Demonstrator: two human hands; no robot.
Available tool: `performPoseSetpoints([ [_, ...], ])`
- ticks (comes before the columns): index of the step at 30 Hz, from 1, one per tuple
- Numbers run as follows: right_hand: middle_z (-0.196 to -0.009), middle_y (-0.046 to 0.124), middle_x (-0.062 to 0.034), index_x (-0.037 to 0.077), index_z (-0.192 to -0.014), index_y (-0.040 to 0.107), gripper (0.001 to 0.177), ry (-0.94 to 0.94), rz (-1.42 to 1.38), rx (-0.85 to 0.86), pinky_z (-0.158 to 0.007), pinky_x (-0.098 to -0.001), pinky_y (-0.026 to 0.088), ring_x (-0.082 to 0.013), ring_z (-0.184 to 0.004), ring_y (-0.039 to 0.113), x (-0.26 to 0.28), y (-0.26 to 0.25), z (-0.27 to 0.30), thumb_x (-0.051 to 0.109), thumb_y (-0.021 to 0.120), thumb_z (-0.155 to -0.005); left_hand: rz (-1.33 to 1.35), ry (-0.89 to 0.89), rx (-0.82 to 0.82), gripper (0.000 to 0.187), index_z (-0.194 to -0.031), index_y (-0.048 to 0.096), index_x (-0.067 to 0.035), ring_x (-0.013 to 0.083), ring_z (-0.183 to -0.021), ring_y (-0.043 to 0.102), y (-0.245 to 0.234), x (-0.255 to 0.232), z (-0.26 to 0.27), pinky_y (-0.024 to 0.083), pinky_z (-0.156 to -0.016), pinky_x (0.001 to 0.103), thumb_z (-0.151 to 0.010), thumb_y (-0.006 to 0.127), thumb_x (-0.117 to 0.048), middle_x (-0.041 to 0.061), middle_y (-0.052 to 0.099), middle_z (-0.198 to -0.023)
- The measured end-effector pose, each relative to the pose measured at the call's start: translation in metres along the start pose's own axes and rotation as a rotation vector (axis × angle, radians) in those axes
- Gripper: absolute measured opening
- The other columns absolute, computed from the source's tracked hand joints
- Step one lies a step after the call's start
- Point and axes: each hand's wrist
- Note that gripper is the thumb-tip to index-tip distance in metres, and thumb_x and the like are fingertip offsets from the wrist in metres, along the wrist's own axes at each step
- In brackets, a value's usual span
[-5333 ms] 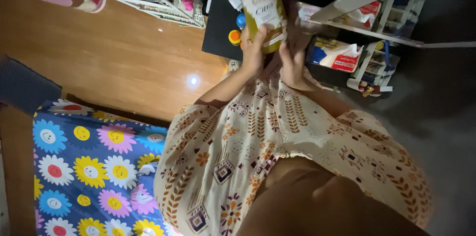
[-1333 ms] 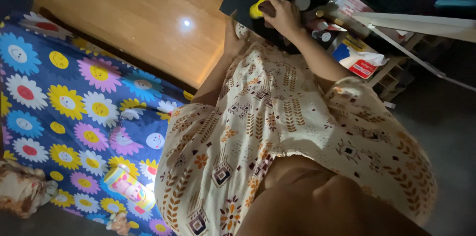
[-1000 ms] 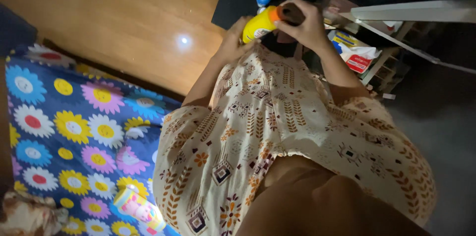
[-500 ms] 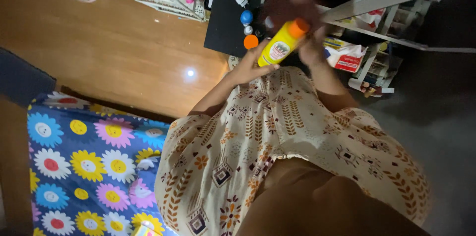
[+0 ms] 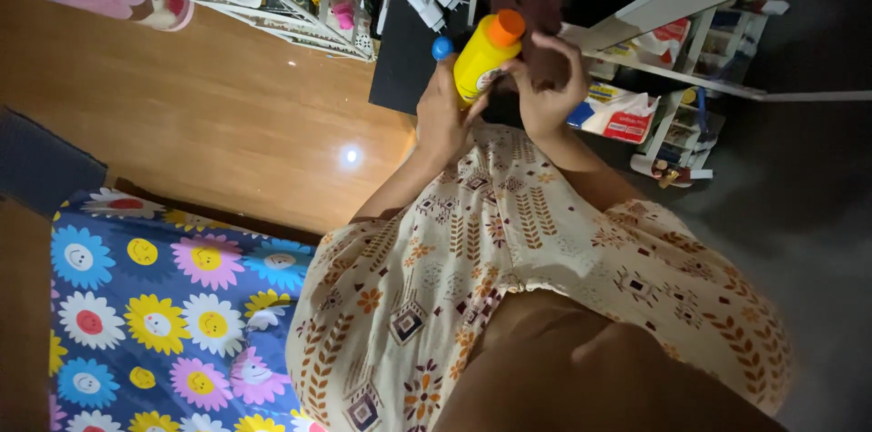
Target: The person is sorting and organizing various items on a desk, including bottles, a toy, and a pouch.
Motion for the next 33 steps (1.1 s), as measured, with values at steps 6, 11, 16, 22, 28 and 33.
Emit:
performPoseSetpoints([
  [6, -0.109, 0.076, -0.0100, 0.012, -0.109, 0.067, 0.033, -0.427, 0.003, 0.100, -0.099, -0.0356, 0.060, -0.0240, -0.107, 0.073, -0.031, -0.025, -0.006, 0.011, 0.095, -0.091, 0.151, -0.168, 0.240, 0.071, -0.141, 0.041, -0.003, 0.0439, -0.103, 0.071, 0.004, 0.015, -0.002, 0.057, -0.083, 0.047, -0.093, 0.079, -0.039, 0.025, 0.070, -0.113],
  [11, -0.114, 0.073, -0.0188, 0.008, -0.115, 0.070, 0.031, -0.471, 0.057, 0.210, -0.113, -0.0551, 0.041, -0.0361, -0.122, 0.063, -0.008, -0.004, -0.035, 0.031, 0.075, -0.094, 0.296, -0.056, 0.332, 0.073, -0.143, 0.039, -0.001, 0.0445, -0.103, 0.069, 0.012, 0.015, 0.001, 0.055, -0.085, 0.047, -0.094, 0.074, -0.042, 0.025, 0.070, -0.110],
  [16, -0.117, 0.077, 0.0009, 0.014, -0.113, 0.072, 0.041, -0.727, 0.026, 0.304, -0.121, -0.0588, 0.008, -0.0326, -0.137, 0.053, -0.035, 0.006, 0.000, 0.047, 0.076, -0.090, 0.433, -0.017, 0.346, 0.048, -0.130, 0.055, -0.010, 0.0312, -0.104, 0.076, 0.037, 0.058, 0.017, 0.059, -0.096, 0.040, -0.104, 0.066, -0.049, 0.018, 0.074, -0.115],
  [22, -0.163, 0.028, -0.0202, 0.004, -0.157, 0.032, 0.060, -0.202, 0.646, 0.137, -0.125, -0.0519, 0.021, -0.0403, -0.149, 0.035, -0.073, -0.013, 0.014, 0.029, 0.043, -0.103, 0.832, -0.043, 0.382, 0.083, -0.152, 0.037, -0.003, 0.0227, -0.122, 0.058, 0.002, 0.000, -0.001, 0.048, -0.107, 0.037, -0.099, 0.064, -0.061, 0.015, 0.060, -0.129],
  [28, -0.174, 0.023, -0.0116, 0.005, -0.166, 0.011, 0.071, 0.046, -0.352, 0.092, -0.134, -0.0386, 0.022, -0.0211, -0.159, 0.025, -0.035, 0.002, 0.038, 0.030, 0.053, -0.115, 0.637, -0.041, 0.336, 0.066, -0.148, 0.033, -0.003, 0.0237, -0.123, 0.063, 0.004, 0.005, -0.004, 0.050, -0.105, 0.036, -0.104, 0.064, -0.042, 0.013, 0.060, -0.130],
  [33, -0.146, 0.059, -0.0185, -0.001, -0.148, 0.045, 0.073, 0.193, -0.607, 0.348, -0.112, -0.0379, 0.054, -0.0251, -0.128, 0.063, 0.036, 0.007, -0.014, 0.030, 0.083, -0.093, 0.623, 0.019, 0.315, 0.060, -0.149, 0.028, -0.002, 0.0265, -0.130, 0.057, 0.002, 0.005, 0.002, 0.047, -0.110, 0.040, -0.107, 0.061, -0.031, 0.017, 0.054, -0.139],
])
Point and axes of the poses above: each hand's wrist, its own z-axis away from the middle knuckle, its own y-axis out of the palm, x = y × z
